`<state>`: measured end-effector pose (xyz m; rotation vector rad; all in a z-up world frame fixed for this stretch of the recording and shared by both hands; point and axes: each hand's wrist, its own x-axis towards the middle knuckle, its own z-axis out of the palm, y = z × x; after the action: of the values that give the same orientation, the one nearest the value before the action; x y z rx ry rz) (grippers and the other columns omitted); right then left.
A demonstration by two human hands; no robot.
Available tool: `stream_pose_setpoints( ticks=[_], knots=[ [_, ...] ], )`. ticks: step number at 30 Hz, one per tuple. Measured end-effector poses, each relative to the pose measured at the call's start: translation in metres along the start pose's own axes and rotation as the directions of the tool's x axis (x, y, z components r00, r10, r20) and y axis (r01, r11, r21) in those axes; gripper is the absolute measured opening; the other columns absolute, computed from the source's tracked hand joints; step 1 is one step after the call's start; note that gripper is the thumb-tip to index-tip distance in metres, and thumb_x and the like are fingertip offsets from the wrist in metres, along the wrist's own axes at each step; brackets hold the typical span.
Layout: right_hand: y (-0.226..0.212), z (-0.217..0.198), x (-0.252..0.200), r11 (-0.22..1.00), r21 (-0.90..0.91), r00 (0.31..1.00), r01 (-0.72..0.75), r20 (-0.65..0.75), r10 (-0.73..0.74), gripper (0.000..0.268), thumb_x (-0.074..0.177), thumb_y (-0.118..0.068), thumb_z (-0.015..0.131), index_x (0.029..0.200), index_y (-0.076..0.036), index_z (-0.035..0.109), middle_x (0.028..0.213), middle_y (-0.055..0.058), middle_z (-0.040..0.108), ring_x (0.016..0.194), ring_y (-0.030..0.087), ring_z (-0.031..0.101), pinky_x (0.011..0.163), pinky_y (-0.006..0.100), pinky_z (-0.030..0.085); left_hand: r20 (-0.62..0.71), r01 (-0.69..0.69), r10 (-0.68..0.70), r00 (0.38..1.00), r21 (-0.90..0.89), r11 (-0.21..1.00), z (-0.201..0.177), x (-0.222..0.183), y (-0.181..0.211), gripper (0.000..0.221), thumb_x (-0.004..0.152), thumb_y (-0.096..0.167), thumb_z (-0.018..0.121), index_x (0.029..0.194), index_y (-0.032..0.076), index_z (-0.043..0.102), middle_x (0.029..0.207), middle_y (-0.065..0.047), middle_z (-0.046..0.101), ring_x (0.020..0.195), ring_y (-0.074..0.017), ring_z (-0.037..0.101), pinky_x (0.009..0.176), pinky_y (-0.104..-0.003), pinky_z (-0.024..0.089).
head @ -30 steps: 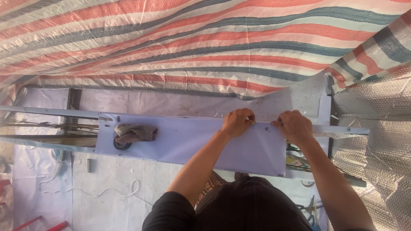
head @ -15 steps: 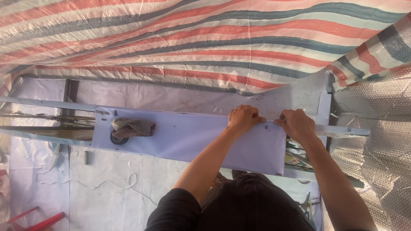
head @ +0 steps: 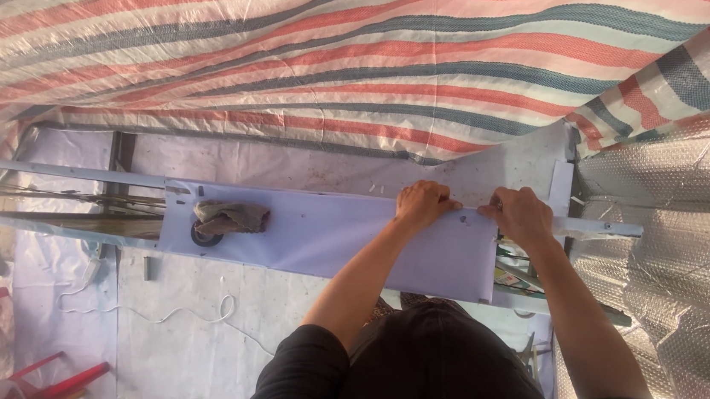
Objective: Assembling a long electronic component by applying tape, cleaning surfaces with a cloth, and adjusting internal wiring.
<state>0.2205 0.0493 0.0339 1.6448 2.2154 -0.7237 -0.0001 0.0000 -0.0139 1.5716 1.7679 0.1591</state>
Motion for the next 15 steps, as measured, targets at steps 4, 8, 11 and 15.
stream_pose_setpoints(
  ticks=[4, 8, 11, 15],
  knots=[
    [-0.003, -0.022, -0.013, 0.999, -0.022, 0.999, 0.043, -0.032, -0.044, 0.031, 0.1, -0.052, 0.063, 0.108, -0.024, 0.074, 0.095, 0.011, 0.069, 0.093, 0.031, 0.075, 0.082, 0.044, 0.058, -0.011, 0.001, -0.001, 1.0, -0.004, 1.0, -0.01, -0.008, 0.007, 0.033, 0.092, 0.052, 0.063, 0.09, 0.021, 0.073, 0.095, -0.003, 0.072, 0.106, -0.0265, 0.068, 0.093, -0.047, 0.053],
    [0.008, -0.009, -0.002, 0.996, -0.005, 0.996, 0.085, -0.005, -0.085, 0.046, 0.098, -0.063, 0.057, 0.099, -0.02, 0.074, 0.089, 0.014, 0.072, 0.092, 0.033, 0.075, 0.08, 0.046, 0.058, -0.001, -0.012, 0.012, 1.0, 0.006, 1.0, -0.01, -0.007, 0.006, 0.038, 0.091, 0.057, 0.06, 0.09, 0.021, 0.072, 0.095, -0.003, 0.072, 0.107, -0.0277, 0.068, 0.09, -0.047, 0.055],
    [0.014, -0.001, 0.005, 0.994, -0.006, 0.994, 0.112, 0.0, -0.112, 0.049, 0.096, -0.067, 0.056, 0.094, -0.02, 0.072, 0.087, 0.012, 0.073, 0.094, 0.034, 0.074, 0.079, 0.048, 0.058, 0.0, -0.014, 0.014, 1.0, 0.025, 1.0, -0.011, -0.008, 0.006, 0.039, 0.091, 0.058, 0.059, 0.09, 0.021, 0.072, 0.095, -0.002, 0.072, 0.107, -0.0268, 0.068, 0.09, -0.046, 0.055],
    [0.019, 0.007, 0.013, 0.994, 0.013, 0.993, 0.112, 0.032, -0.113, 0.054, 0.095, -0.07, 0.055, 0.096, -0.019, 0.072, 0.091, 0.013, 0.076, 0.099, 0.036, 0.074, 0.081, 0.052, 0.057, 0.012, -0.017, 0.017, 1.0, 0.015, 1.0, -0.013, -0.01, 0.004, 0.037, 0.092, 0.057, 0.06, 0.091, 0.023, 0.073, 0.097, -0.001, 0.072, 0.107, -0.0252, 0.068, 0.09, -0.045, 0.056]
  ],
)
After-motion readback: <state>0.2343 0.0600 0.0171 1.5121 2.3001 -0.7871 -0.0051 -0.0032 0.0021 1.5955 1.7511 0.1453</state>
